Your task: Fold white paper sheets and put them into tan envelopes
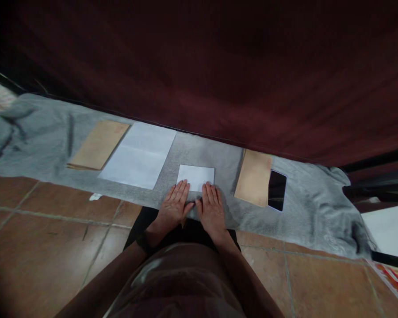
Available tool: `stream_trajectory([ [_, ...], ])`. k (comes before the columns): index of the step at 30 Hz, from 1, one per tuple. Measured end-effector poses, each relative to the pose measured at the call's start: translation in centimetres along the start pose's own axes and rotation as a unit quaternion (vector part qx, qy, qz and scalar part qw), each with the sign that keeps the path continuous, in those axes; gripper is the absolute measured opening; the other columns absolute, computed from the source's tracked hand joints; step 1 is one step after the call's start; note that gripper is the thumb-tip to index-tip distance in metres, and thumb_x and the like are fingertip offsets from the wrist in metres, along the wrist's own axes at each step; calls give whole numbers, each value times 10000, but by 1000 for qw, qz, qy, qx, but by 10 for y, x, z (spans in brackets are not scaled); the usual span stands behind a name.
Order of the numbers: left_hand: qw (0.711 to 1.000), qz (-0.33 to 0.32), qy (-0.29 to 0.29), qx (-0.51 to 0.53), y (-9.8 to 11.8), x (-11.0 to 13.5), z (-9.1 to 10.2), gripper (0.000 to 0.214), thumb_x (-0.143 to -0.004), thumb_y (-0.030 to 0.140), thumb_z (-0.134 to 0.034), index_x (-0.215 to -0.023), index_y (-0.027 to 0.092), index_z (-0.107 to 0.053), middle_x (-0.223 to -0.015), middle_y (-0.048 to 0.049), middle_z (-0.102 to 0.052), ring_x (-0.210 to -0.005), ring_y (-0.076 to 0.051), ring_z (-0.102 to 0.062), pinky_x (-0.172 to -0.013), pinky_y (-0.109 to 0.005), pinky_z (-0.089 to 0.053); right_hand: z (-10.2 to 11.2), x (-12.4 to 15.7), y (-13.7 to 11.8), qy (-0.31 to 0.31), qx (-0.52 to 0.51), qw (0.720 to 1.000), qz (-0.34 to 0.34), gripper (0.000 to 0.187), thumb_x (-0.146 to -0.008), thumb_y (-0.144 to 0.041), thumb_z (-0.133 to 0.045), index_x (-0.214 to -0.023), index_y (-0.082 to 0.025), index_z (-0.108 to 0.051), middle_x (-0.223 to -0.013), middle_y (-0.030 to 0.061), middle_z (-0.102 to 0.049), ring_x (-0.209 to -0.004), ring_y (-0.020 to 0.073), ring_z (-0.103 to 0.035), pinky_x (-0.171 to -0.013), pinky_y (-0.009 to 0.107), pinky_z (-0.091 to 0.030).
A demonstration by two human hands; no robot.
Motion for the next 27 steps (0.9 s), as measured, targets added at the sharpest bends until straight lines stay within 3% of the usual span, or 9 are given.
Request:
stream_trajectory([
  [10,1000,-4,18,8,1,1,3,712,-1023,410,-453,-1602,65,-226,-1614,-199,-347,-1532,-287,-276,-1248,-488,-276,-2,4,2,-2,7,1000,-3,550,-1050,-313,-413,-1554,-93,-381,-1591,140,-424,-1487,273,-367,-1221,492,-300],
  [21,1000,-2,4,2,-1,1,0,676,-1028,411,-428,-1587,62,-277,-1615,-192,-347,-1538,-284,-257,-1253,-487,-269,6,8,7,5,25,1000,-7,543,-1044,-279,-416,-1547,-77,-387,-1601,128,-409,-1497,271,-349,-1224,480,-308],
  [27,1000,2,2,0,0,0,2,655,-1031,405,-417,-1574,56,-308,-1612,-191,-359,-1533,-283,-272,-1253,-479,-270,1,2,-1,-16,9,1000,11,518,-1063,-316,-386,-1545,-126,-406,-1598,103,-422,-1485,256,-372,-1238,493,-275],
])
Point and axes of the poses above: each hand's wrist, its own x-axis away from the middle knuckle, its own z-axis out of the back of the hand, y = z × x, the point moved 10 cm from there along -x, towards the middle knuckle
